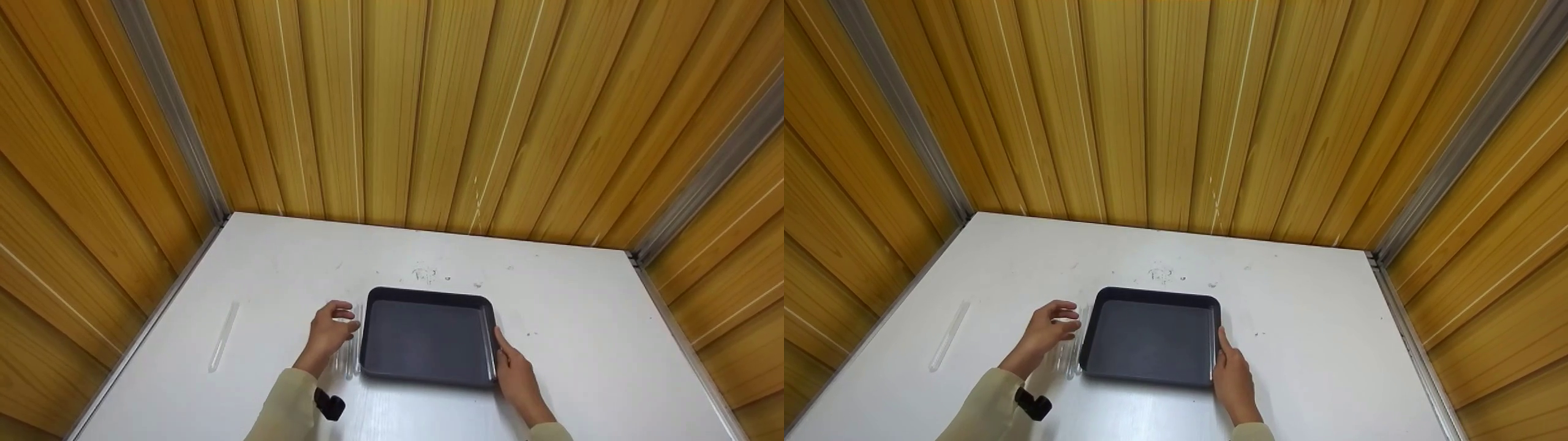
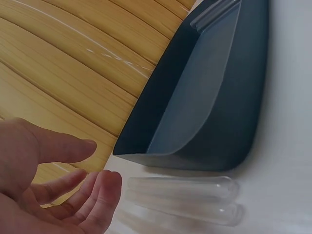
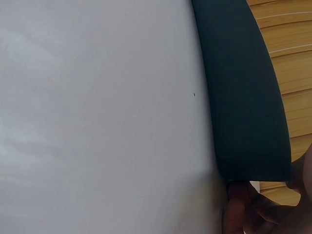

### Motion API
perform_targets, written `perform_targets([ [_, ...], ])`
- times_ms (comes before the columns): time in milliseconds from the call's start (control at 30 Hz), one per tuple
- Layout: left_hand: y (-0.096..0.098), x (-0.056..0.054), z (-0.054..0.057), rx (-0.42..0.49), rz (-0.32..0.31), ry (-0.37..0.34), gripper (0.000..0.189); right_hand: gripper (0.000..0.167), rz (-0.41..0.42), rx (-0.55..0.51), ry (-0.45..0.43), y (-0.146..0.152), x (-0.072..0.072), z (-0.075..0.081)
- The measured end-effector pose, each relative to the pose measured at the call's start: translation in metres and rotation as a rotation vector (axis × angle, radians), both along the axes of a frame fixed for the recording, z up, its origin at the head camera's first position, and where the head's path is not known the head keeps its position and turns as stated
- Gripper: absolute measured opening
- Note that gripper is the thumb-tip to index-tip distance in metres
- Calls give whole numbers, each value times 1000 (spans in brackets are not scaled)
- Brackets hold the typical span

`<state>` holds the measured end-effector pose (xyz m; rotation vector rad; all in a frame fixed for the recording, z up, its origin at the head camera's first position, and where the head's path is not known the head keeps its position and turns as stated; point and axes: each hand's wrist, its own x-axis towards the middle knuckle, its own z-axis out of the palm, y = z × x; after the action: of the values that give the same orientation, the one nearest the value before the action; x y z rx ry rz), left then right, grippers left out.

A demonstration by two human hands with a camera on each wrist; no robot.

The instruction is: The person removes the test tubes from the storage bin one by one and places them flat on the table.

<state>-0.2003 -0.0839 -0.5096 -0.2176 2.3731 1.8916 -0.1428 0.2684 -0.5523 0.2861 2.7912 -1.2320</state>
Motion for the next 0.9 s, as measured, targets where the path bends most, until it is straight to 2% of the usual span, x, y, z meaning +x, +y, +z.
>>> perform_targets([
  [267,14,-2,3,44,-21,-30,40,51,-5,-3,-3,1,0,0],
  [500,24,-1,6,36,-62,2,40,51,1,8,-20,-1,1,2],
  [900,44,-3,5,80,-88,1,41,50,-5,16,-9,0,0,2],
])
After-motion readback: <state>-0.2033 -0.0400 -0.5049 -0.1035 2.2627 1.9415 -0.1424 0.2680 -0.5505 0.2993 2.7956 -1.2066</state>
